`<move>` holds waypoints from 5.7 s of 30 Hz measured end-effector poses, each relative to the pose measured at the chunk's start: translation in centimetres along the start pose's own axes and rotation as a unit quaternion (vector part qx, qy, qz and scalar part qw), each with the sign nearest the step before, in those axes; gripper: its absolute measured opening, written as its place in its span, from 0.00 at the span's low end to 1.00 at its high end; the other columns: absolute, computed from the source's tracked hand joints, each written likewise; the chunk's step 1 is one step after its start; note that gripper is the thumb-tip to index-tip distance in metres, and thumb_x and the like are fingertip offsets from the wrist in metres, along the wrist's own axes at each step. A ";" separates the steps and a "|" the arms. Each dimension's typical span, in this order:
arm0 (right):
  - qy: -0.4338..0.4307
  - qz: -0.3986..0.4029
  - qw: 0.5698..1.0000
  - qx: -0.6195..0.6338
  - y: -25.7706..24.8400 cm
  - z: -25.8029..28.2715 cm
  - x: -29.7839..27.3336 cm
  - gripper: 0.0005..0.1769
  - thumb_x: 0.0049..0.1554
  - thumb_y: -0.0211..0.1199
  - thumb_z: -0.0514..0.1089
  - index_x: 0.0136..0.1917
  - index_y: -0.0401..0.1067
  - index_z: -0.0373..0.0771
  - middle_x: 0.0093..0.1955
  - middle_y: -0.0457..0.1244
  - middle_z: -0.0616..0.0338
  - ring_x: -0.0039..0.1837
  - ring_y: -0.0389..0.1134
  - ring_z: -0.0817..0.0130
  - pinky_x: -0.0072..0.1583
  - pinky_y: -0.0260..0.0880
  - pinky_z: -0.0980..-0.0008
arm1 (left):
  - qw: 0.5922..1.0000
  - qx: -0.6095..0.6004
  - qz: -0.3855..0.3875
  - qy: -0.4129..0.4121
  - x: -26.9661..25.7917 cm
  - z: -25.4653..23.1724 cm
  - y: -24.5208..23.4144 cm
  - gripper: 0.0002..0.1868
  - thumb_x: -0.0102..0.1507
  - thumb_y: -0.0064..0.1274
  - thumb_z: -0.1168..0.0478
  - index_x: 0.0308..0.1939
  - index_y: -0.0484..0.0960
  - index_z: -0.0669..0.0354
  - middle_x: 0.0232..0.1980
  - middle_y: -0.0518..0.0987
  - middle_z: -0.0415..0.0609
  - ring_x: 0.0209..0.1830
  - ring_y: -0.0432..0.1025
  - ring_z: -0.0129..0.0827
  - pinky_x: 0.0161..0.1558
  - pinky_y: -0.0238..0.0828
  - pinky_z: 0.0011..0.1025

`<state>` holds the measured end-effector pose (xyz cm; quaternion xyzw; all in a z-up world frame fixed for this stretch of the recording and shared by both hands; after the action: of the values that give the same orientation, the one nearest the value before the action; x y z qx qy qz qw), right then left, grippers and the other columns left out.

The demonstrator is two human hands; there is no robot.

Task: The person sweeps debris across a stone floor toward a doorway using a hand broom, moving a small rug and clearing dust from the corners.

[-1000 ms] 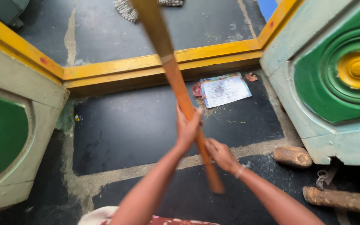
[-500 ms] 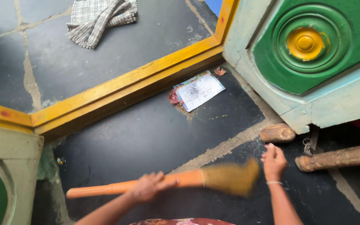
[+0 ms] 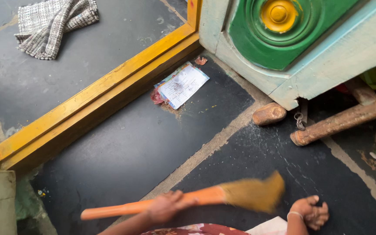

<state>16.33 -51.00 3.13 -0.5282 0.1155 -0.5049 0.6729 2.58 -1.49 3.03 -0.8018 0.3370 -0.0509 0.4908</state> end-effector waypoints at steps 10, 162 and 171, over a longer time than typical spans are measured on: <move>0.112 0.166 0.978 -0.066 2.6 -1.6 -1.3 0.50 0.63 0.45 0.71 0.85 0.39 0.40 0.86 0.24 0.33 0.86 0.23 0.40 0.78 0.19 0.30 | 0.956 -0.044 -0.128 -0.260 0.5 5.5 -6.2 0.44 0.65 0.49 0.62 0.80 0.45 0.32 0.52 0.71 0.57 0.39 0.75 0.53 0.38 0.77 0.46; -0.474 0.197 0.858 0.019 6.0 15.2 -20.1 0.49 0.58 0.38 0.76 0.82 0.45 0.47 0.85 0.36 0.42 0.84 0.34 0.50 0.77 0.21 0.34 | 0.966 0.011 -0.041 -0.254 -8.1 10.6 -5.6 0.46 0.62 0.48 0.65 0.78 0.48 0.20 0.53 0.70 0.55 0.42 0.76 0.49 0.38 0.77 0.43; -0.469 0.208 0.858 0.009 6.3 14.7 -20.1 0.49 0.58 0.39 0.76 0.82 0.45 0.47 0.85 0.36 0.42 0.85 0.34 0.49 0.77 0.22 0.34 | 0.958 0.018 -0.094 -0.271 -10.3 11.3 -3.8 0.46 0.62 0.49 0.64 0.78 0.47 0.24 0.47 0.71 0.54 0.39 0.75 0.47 0.37 0.77 0.44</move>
<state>20.63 -26.55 -3.60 -0.6600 -0.1112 -0.0469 0.7415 1.23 14.22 2.88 -0.8044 0.1132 0.1164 0.5714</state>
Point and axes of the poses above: each hand's wrist, its own x-axis towards the middle knuckle, its own y-axis out of the palm, z = x × y, the point moved 5 cm from there along x, towards the middle knuckle
